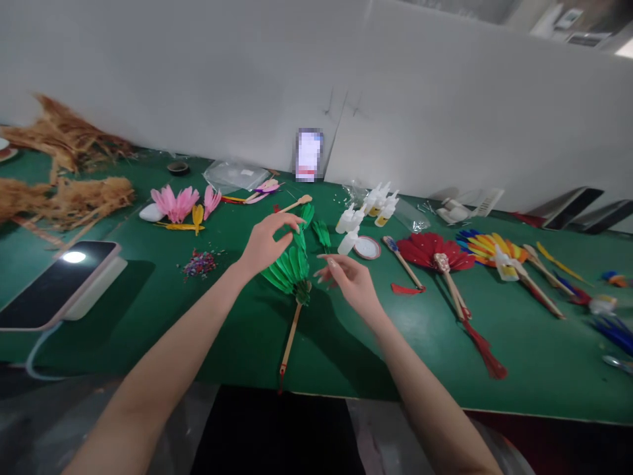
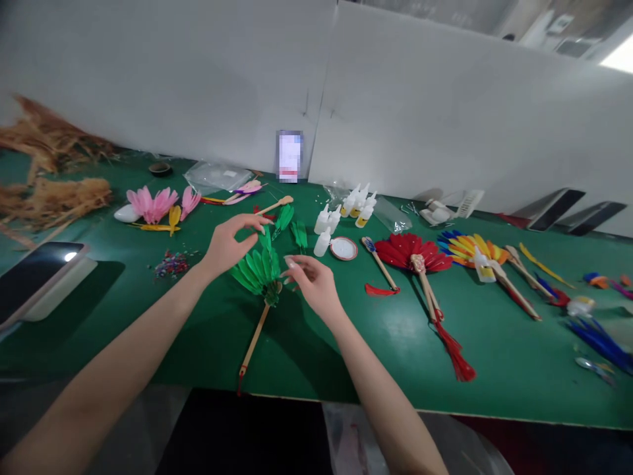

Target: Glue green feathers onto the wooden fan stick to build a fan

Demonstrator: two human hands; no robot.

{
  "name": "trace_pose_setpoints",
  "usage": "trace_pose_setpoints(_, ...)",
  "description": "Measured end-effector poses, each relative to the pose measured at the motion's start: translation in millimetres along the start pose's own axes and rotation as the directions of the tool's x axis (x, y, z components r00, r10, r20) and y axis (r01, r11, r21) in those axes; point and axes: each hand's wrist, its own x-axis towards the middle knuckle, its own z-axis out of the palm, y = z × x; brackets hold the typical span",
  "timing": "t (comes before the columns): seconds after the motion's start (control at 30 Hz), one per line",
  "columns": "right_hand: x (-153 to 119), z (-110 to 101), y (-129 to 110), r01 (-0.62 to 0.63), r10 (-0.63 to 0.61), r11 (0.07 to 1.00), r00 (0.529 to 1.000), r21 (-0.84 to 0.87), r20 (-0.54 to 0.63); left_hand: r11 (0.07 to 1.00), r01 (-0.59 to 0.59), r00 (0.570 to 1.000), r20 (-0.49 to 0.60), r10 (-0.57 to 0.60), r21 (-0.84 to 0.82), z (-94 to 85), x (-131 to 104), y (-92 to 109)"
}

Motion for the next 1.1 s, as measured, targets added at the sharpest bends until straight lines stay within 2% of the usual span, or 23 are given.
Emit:
trace_pose_setpoints(0.07,8,5,-14,-0.131,0.119,0.989,0.982,0.068,0.149,1.0,0.0,1.0,0.007,0.0,-0.019,2.1,-8,16)
trace_pose_setpoints(0.13,13,13,-22,-0.192,0.17,0.976,0.966,0.099,0.195,0.999,0.029,0.999,0.024,-0.029,-0.041,4.4,-13,23)
trace_pose_setpoints(0.2,16,20,-22,-0.185,0.167,0.974,0.976,0.129,0.137,0.99,0.091,0.996,0.012,-0.09,-0.111,6.6,-14,21)
trace_pose_setpoints(0.3,17,26,-12,-0.153,0.154,0.977,0.988,0.146,0.004,0.922,0.25,0.964,-0.012,-0.265,-0.296,9.5,-11,13)
trace_pose_setpoints(0.4,15,26,-2,-0.147,0.155,0.977,0.987,0.156,-0.046,0.826,0.419,0.908,0.156,-0.389,-0.377,14.4,-10,13)
trace_pose_setpoints(0.47,13,25,0,-0.149,0.158,0.974,0.986,0.171,-0.043,0.82,0.472,0.875,0.284,-0.392,-0.324,19.4,-13,18)
trace_pose_setpoints(0.5,12,24,0,-0.152,0.16,0.972,0.987,0.178,-0.032,0.827,0.479,0.866,0.313,-0.39,-0.295,22.0,-16,22)
trace_pose_setpoints(0.6,10,22,-3,-0.165,0.164,0.967,0.986,0.195,0.021,0.825,0.488,0.864,0.292,-0.411,-0.283,27.9,-21,29)
trace_pose_setpoints(0.8,13,17,2,-0.219,0.173,0.931,0.969,0.291,0.177,0.711,0.559,0.829,0.26,-0.495,-0.427,27.5,-21,28)
trace_pose_setpoints(0.9,15,17,7,-0.223,0.182,0.923,0.971,0.313,0.154,0.689,0.559,0.827,0.251,-0.503,-0.461,28.3,-20,27)
trace_pose_setpoints(1.1,14,25,6,-0.215,0.199,0.915,0.976,0.341,0.084,0.712,0.552,0.829,0.193,-0.525,-0.434,29.7,-21,27)
